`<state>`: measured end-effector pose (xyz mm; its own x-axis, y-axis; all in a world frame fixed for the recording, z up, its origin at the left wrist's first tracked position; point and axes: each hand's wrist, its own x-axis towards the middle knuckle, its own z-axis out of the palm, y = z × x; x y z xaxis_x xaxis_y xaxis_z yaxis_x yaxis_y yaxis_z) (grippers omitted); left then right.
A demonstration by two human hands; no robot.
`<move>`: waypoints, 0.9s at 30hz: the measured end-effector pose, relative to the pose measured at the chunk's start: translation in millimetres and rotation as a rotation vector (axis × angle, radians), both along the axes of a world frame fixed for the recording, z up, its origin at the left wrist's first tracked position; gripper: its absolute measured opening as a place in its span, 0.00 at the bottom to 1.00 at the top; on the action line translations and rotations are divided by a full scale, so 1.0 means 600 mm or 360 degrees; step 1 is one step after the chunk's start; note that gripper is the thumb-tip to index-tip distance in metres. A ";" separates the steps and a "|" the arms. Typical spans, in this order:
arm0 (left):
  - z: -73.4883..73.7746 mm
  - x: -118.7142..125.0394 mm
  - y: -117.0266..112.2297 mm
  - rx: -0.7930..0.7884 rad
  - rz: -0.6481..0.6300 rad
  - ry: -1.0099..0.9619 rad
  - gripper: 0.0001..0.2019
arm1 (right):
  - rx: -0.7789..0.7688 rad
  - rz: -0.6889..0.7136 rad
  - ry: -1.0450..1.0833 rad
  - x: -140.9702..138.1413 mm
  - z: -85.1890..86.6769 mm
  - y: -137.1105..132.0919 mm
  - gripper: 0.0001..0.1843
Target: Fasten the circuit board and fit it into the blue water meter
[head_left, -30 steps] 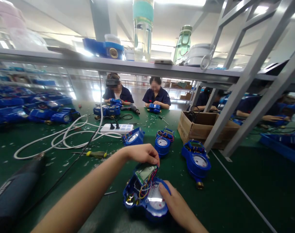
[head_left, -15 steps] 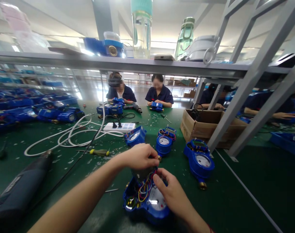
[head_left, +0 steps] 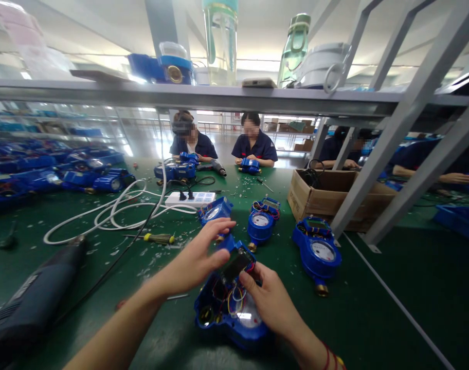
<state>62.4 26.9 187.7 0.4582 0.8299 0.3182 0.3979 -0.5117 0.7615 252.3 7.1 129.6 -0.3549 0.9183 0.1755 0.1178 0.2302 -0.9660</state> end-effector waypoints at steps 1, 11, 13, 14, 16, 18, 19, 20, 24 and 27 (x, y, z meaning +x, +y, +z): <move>-0.014 -0.010 -0.004 -0.0116 -0.0075 -0.0052 0.28 | 0.0004 -0.0007 -0.0026 -0.001 -0.002 0.000 0.16; -0.049 -0.015 -0.005 -0.0389 -0.0017 -0.0134 0.26 | 0.0110 -0.0019 -0.0229 0.001 0.000 -0.003 0.19; -0.040 -0.010 -0.005 -0.0291 0.0093 -0.0055 0.25 | 0.0102 0.0049 -0.0194 0.000 0.005 -0.006 0.15; -0.035 -0.007 -0.006 -0.0245 0.0139 -0.0012 0.26 | 0.0094 0.0082 -0.0177 -0.001 0.007 -0.008 0.13; -0.026 -0.004 -0.009 -0.0181 0.0186 0.0065 0.28 | 0.0056 0.0103 -0.0148 -0.004 0.011 -0.012 0.14; -0.019 -0.004 -0.014 -0.0155 0.0178 0.0117 0.32 | 0.0006 0.0077 -0.0125 -0.007 0.015 -0.014 0.17; -0.017 -0.006 -0.017 -0.0158 0.0145 0.0141 0.34 | -0.0017 0.0054 -0.0113 -0.009 0.016 -0.015 0.16; -0.016 -0.010 -0.020 -0.0169 0.0099 0.0168 0.38 | -0.0034 0.0031 -0.0099 -0.010 0.017 -0.016 0.15; -0.026 -0.029 -0.027 -0.0276 -0.0045 0.0300 0.49 | -0.0051 -0.0006 -0.0070 -0.014 0.017 -0.019 0.13; -0.043 -0.036 -0.023 -0.0390 -0.0045 0.0206 0.46 | -0.0057 0.0001 -0.0075 -0.014 0.017 -0.022 0.12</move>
<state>40.6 12.9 162.0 0.5060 0.8612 0.0471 0.4882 -0.3309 0.8076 243.9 -6.0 139.8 -0.3628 0.9234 0.1256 0.1633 0.1956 -0.9670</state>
